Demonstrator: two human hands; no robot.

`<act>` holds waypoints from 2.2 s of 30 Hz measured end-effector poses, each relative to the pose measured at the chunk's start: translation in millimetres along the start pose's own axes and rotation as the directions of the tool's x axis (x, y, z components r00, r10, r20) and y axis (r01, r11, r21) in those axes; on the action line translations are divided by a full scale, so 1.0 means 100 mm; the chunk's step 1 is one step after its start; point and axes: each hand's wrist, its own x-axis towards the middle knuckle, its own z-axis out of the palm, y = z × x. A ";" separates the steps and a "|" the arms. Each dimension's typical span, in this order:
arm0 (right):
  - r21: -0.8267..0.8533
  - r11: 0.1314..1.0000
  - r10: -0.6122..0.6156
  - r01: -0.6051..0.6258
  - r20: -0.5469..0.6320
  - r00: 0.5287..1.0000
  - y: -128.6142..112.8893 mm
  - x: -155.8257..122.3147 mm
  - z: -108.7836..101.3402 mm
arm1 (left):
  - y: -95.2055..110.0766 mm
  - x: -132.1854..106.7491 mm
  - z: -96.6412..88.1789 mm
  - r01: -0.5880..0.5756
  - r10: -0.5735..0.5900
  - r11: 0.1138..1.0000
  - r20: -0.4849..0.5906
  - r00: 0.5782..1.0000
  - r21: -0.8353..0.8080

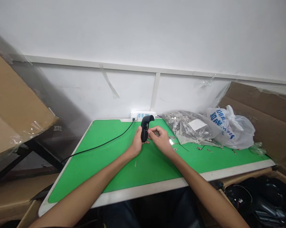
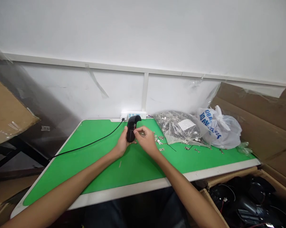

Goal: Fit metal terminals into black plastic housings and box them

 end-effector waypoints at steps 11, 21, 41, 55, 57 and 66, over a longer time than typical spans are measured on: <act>-0.050 0.999 0.001 -0.002 -0.028 1.000 0.01 0.01 0.00 | -0.04 -0.01 -0.01 -0.084 0.081 0.991 0.035 0.996 0.105; 0.020 1.000 0.019 -0.019 -0.012 1.000 0.02 -0.01 0.01 | -0.03 -0.09 -0.04 -0.259 0.233 0.941 0.140 0.962 0.218; 0.154 0.982 0.090 -0.104 0.098 0.991 0.11 0.09 -0.07 | 0.00 0.02 0.00 -0.053 0.054 0.998 0.033 0.998 -0.029; -0.329 0.849 -0.392 0.414 0.133 0.910 0.12 0.12 -0.18 | 0.16 -0.05 0.01 0.238 -0.220 0.970 0.236 0.946 -0.051; -0.319 0.865 -0.366 0.386 0.123 0.922 0.11 0.12 -0.18 | 0.15 -0.06 0.01 0.240 -0.222 0.970 0.249 0.943 -0.043; -0.235 0.956 -0.159 0.175 0.088 0.983 0.12 0.11 -0.17 | 0.18 -0.08 0.03 0.236 -0.222 0.972 0.281 0.934 -0.018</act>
